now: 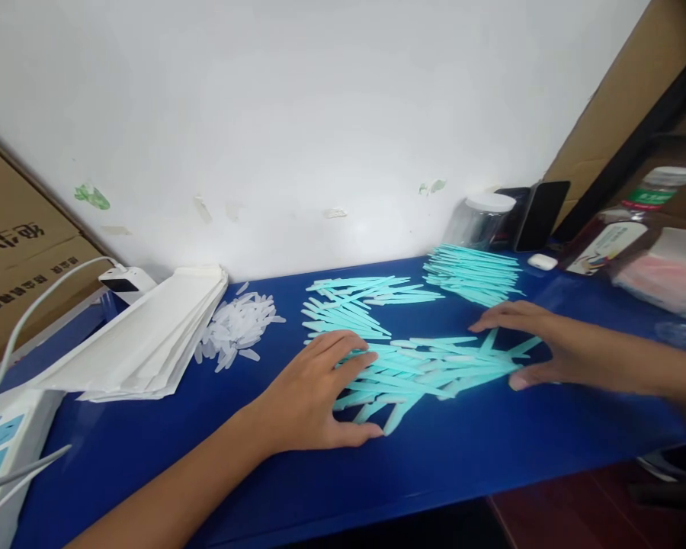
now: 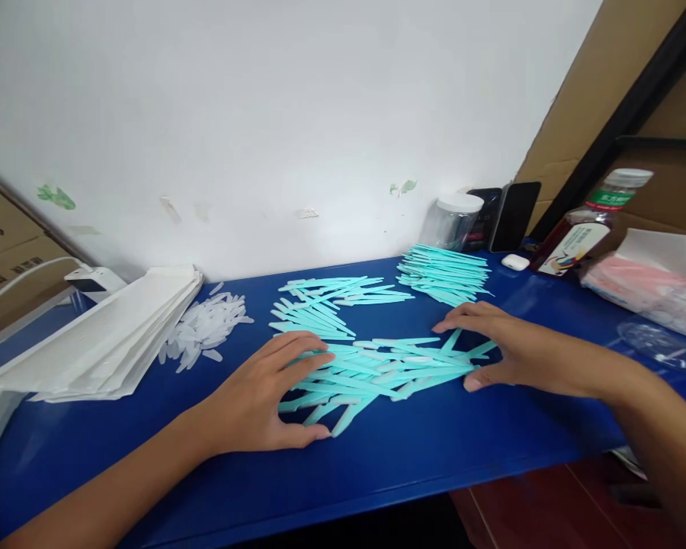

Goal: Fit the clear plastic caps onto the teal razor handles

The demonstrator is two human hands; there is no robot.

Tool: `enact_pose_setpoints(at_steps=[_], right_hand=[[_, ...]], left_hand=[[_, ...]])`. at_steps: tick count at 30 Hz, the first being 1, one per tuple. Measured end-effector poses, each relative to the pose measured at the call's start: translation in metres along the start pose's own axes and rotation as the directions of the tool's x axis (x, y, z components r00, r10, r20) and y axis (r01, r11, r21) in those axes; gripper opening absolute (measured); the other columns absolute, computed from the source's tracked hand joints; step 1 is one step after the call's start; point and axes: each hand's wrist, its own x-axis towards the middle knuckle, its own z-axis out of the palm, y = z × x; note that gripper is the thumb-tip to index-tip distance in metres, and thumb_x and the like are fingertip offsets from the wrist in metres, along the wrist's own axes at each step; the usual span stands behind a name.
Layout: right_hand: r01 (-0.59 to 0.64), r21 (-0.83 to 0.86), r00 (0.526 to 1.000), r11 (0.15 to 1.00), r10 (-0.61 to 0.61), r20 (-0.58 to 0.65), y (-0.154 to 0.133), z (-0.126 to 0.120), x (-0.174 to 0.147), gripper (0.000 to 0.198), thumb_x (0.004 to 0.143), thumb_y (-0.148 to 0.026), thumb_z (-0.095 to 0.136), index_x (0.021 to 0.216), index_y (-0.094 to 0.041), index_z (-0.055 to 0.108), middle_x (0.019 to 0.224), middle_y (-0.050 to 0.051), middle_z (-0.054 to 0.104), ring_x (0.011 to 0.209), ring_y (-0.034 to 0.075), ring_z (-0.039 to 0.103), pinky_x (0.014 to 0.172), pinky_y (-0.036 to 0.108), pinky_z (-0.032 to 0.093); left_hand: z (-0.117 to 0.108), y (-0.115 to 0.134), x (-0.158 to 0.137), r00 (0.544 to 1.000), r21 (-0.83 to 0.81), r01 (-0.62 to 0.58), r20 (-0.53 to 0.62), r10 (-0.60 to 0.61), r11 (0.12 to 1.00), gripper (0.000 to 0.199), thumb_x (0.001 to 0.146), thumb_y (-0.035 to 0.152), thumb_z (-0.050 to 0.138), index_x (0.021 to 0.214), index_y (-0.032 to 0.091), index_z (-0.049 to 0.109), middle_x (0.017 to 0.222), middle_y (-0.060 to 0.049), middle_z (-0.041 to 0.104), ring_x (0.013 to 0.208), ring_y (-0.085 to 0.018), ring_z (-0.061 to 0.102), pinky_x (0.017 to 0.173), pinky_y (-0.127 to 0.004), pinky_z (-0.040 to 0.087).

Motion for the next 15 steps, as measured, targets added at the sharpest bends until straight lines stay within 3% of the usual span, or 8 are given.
enact_pose_setpoints(at_steps=[3,6,10,15], right_hand=[[0.035,0.056,0.999,0.998,-0.034,-0.016,-0.007,0.009,-0.003,0.042,0.086,-0.062,0.077,0.125,-0.047,0.073,0.137,0.004,0.071,0.125,0.038,0.066,0.1,0.045,0.058],[0.085,0.07,0.995,0.994,-0.082,-0.057,-0.021,0.022,0.003,0.031,0.094,-0.062,0.069,0.106,-0.033,0.074,0.116,0.008,0.074,0.106,0.034,0.069,0.088,0.043,0.056],[0.226,0.005,0.962,0.974,-0.222,-0.16,-0.033,0.042,0.019,0.03,0.105,-0.053,0.057,0.112,-0.027,0.068,0.116,0.01,0.069,0.11,0.03,0.065,0.096,0.042,0.051],[0.323,-0.184,0.922,0.928,-0.352,-0.161,-0.052,0.05,0.038,0.023,0.109,-0.032,0.043,0.116,-0.022,0.063,0.117,0.014,0.066,0.105,0.029,0.063,0.089,0.042,0.051]], left_hand=[[-0.003,-0.002,0.0,1.0,0.003,-0.011,-0.026,0.011,1.0,0.081,0.089,0.064,0.078,0.152,0.019,0.054,0.147,-0.019,0.062,0.141,-0.038,0.056,0.119,-0.057,0.049],[-0.006,-0.004,0.002,0.998,0.018,-0.008,-0.064,0.01,1.0,0.076,0.093,0.065,0.074,0.149,0.018,0.056,0.142,-0.019,0.065,0.137,-0.036,0.059,0.118,-0.056,0.05],[-0.012,-0.009,0.004,0.996,0.037,0.031,-0.091,-0.027,0.999,0.063,0.102,0.057,0.065,0.151,0.018,0.054,0.14,-0.017,0.068,0.133,-0.033,0.062,0.115,-0.053,0.052],[-0.014,-0.018,0.002,0.991,0.076,0.074,-0.12,-0.065,0.994,0.051,0.108,0.049,0.059,0.146,0.017,0.057,0.137,-0.016,0.07,0.131,-0.033,0.064,0.115,-0.053,0.052]])
